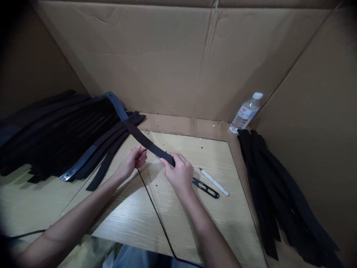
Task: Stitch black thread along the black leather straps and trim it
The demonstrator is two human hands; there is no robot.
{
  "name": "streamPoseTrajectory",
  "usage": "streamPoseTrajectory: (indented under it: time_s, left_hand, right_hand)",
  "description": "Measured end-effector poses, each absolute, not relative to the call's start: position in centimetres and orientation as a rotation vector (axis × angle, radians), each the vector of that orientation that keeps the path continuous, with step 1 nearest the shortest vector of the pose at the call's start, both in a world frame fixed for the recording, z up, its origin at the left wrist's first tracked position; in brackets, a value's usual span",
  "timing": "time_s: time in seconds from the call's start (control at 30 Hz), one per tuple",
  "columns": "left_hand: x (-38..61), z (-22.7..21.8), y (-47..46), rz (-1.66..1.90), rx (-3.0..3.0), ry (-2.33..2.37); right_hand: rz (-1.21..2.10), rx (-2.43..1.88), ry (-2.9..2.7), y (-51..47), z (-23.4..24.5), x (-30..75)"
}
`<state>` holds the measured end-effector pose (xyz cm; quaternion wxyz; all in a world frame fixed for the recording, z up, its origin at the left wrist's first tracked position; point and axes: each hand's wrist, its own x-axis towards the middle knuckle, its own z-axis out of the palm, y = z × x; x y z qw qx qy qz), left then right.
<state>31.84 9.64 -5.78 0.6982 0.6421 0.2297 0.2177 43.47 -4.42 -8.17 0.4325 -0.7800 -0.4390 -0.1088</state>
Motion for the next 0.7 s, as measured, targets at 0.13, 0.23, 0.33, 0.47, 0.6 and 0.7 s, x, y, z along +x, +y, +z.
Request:
streamPoseTrajectory:
  time_s: [0.13,0.23,0.33,0.47,0.6,0.7]
  left_hand:
    - [32.0,-5.7,9.6,0.48,1.383,0.515]
    - [32.0,-5.9,9.5,0.486,1.391,0.525]
    - [32.0,-6.1,9.3,0.477,1.42,0.543]
    - [32.1,-6.1,8.8,0.474,1.446,0.593]
    - [32.0,-6.0,8.5,0.464,1.557,0.604]
    - [31.9,-5.8,8.6,0.453,1.641,0.585]
  right_hand:
    - [-0.322,-1.958,-1.111,-4.5,-8.1,43.4]
    - [-0.419,-1.981,-1.144,-4.7,-8.2,43.3]
    - [-0.548,-2.017,-1.199,-4.9,-8.2,43.2]
    - [-0.658,-2.063,-1.27,-5.0,-8.0,43.0]
    - [-0.687,-2.111,-1.338,-5.1,-7.9,42.7]
    - [-0.594,-2.101,-1.305,-5.1,-7.9,42.8]
